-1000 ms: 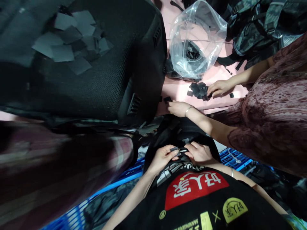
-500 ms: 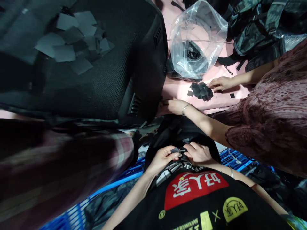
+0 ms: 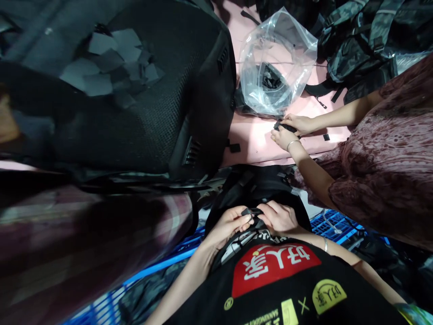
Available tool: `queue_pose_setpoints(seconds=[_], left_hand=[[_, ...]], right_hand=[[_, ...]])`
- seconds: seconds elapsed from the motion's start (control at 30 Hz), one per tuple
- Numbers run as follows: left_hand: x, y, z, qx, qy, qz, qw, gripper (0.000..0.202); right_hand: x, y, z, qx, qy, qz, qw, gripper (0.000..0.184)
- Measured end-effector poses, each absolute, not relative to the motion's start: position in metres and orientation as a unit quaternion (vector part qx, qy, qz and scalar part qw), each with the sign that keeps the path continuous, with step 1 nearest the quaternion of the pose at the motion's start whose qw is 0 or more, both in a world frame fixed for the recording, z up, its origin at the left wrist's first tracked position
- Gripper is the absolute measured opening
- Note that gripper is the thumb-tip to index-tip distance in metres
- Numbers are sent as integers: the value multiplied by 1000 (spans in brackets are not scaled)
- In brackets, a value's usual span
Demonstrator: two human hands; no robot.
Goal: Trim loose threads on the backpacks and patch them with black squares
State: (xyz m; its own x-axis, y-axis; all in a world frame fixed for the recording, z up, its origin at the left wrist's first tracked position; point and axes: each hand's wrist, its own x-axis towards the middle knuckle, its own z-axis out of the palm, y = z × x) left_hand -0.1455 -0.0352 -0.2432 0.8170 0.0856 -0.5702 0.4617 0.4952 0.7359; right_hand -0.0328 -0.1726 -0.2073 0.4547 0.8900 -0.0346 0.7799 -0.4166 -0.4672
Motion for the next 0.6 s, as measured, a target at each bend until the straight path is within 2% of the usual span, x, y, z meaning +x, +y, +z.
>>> queue_pose_setpoints(seconds=[0.13,0.33,0.6], left_hand=[[-140,-35,-239,538,295,-64,787,28],[-135,-36,-232,550,282,-31,785,29],[-135,-43,-227,434,348,35,830,25]], right_hand=[[-32,-170,-210,-853,-471,113,196,15],[-38,-175,-220,-857,-402,133,294,13],[-38,-165,-201,-867,-435,136,201,26]])
